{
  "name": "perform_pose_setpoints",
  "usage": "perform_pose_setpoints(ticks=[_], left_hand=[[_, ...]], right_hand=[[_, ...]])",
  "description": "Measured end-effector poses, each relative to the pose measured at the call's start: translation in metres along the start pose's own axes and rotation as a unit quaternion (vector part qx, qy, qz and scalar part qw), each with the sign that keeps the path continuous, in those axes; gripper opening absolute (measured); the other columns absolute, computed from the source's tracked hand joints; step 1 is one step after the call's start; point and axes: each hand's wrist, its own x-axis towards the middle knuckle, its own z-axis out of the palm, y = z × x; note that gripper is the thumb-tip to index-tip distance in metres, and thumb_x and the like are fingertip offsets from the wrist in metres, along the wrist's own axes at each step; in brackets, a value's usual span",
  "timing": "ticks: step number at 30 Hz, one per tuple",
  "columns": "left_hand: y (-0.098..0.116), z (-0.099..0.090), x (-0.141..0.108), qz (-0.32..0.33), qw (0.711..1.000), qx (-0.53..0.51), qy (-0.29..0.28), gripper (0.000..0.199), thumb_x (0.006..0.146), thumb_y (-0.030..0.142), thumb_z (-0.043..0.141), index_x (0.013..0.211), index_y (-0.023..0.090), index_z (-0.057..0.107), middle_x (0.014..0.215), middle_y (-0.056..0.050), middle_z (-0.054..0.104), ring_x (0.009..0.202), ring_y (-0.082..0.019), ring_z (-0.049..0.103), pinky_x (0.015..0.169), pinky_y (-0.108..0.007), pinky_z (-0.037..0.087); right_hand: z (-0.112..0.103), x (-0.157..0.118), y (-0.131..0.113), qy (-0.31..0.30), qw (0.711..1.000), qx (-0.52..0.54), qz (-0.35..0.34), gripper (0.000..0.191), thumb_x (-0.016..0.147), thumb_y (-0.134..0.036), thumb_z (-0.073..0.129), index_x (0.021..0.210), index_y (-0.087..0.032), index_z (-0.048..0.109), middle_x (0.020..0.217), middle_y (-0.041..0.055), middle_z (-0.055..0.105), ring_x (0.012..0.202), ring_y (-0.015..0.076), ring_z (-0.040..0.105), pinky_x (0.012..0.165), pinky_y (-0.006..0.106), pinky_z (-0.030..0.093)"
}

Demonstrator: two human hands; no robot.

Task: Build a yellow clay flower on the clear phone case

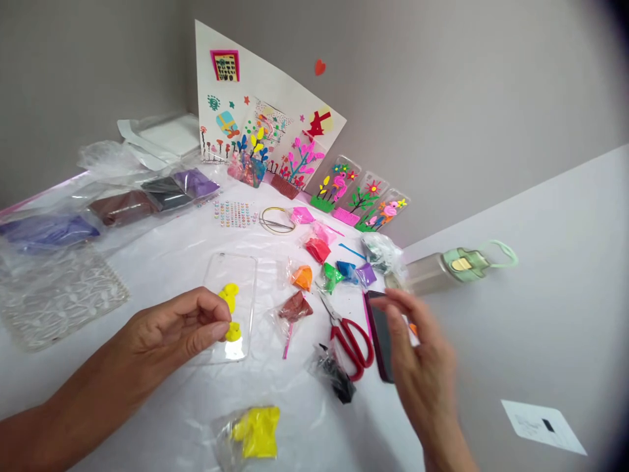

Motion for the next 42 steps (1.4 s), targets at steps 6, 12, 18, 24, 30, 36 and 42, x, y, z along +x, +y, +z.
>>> perform_pose_setpoints(ticks=[6, 12, 18, 24, 30, 36, 42], left_hand=[[-0.007, 0.005, -0.003, -0.008, 0.999, -0.029, -0.016, 0.026, 0.090, 0.056, 0.063, 0.095, 0.031, 0.067, 0.092, 0.000, 0.067, 0.087, -0.020, 0.063, 0.069, -0.020, 0.054], [0.002, 0.010, -0.007, -0.007, 0.997, -0.080, 0.020, 0.027, 0.088, 0.059, 0.066, 0.094, 0.033, 0.067, 0.091, 0.002, 0.068, 0.090, -0.019, 0.066, 0.078, -0.019, 0.056], [0.003, 0.005, -0.007, -0.032, 0.999, -0.038, 0.019, 0.030, 0.089, 0.062, 0.062, 0.102, 0.037, 0.071, 0.105, 0.002, 0.071, 0.099, -0.021, 0.067, 0.079, -0.020, 0.057], [0.011, 0.005, -0.010, -0.037, 0.999, -0.035, 0.009, 0.032, 0.087, 0.065, 0.062, 0.098, 0.036, 0.072, 0.102, 0.003, 0.072, 0.096, -0.021, 0.068, 0.076, -0.020, 0.057], [0.018, 0.013, -0.013, -0.031, 0.997, -0.048, 0.050, 0.027, 0.088, 0.060, 0.063, 0.095, 0.035, 0.072, 0.094, 0.003, 0.071, 0.088, -0.018, 0.067, 0.071, -0.017, 0.055], [0.007, 0.006, -0.010, 0.009, 0.993, -0.076, 0.088, 0.017, 0.086, 0.049, 0.069, 0.095, 0.034, 0.067, 0.096, 0.009, 0.073, 0.096, -0.015, 0.070, 0.083, -0.013, 0.055], [0.019, 0.003, -0.010, 0.010, 0.988, -0.005, 0.154, 0.015, 0.085, 0.041, 0.068, 0.095, 0.030, 0.067, 0.090, 0.013, 0.074, 0.089, -0.014, 0.072, 0.075, -0.011, 0.054]], right_hand=[[-0.014, -0.012, 0.077, 0.042, 0.978, -0.202, 0.015, 0.041, 0.098, -0.044, 0.037, 0.121, -0.020, 0.061, 0.103, 0.0130, 0.078, 0.100, 0.0351, 0.068, 0.091, 0.053, 0.047], [-0.004, -0.008, 0.084, -0.019, 0.969, -0.236, -0.071, 0.036, 0.099, -0.035, 0.037, 0.121, -0.018, 0.060, 0.098, 0.0112, 0.079, 0.094, 0.0320, 0.070, 0.097, 0.053, 0.045], [-0.004, 0.006, 0.094, -0.039, 0.954, -0.280, -0.099, 0.035, 0.091, -0.020, 0.037, 0.115, -0.019, 0.063, 0.090, 0.0087, 0.080, 0.087, 0.0293, 0.073, 0.097, 0.052, 0.046], [-0.006, 0.010, 0.072, 0.008, 0.970, -0.233, -0.064, 0.036, 0.095, -0.027, 0.038, 0.119, -0.019, 0.064, 0.098, 0.0109, 0.080, 0.097, 0.0328, 0.071, 0.100, 0.058, 0.045], [0.020, -0.004, -0.042, -0.181, 0.973, 0.130, -0.058, 0.024, 0.100, -0.034, 0.054, 0.120, -0.025, 0.065, 0.104, 0.0051, 0.077, 0.095, 0.0212, 0.072, 0.087, 0.036, 0.056], [0.070, -0.016, -0.110, -0.316, 0.892, 0.292, -0.138, 0.037, 0.093, -0.031, 0.072, 0.126, -0.020, 0.059, 0.109, 0.0056, 0.071, 0.096, 0.0165, 0.068, 0.088, 0.029, 0.054], [0.091, -0.015, -0.110, -0.333, 0.864, 0.371, -0.066, 0.022, 0.095, -0.038, 0.068, 0.113, -0.026, 0.065, 0.087, -0.0005, 0.066, 0.082, 0.0153, 0.064, 0.081, 0.030, 0.054]])
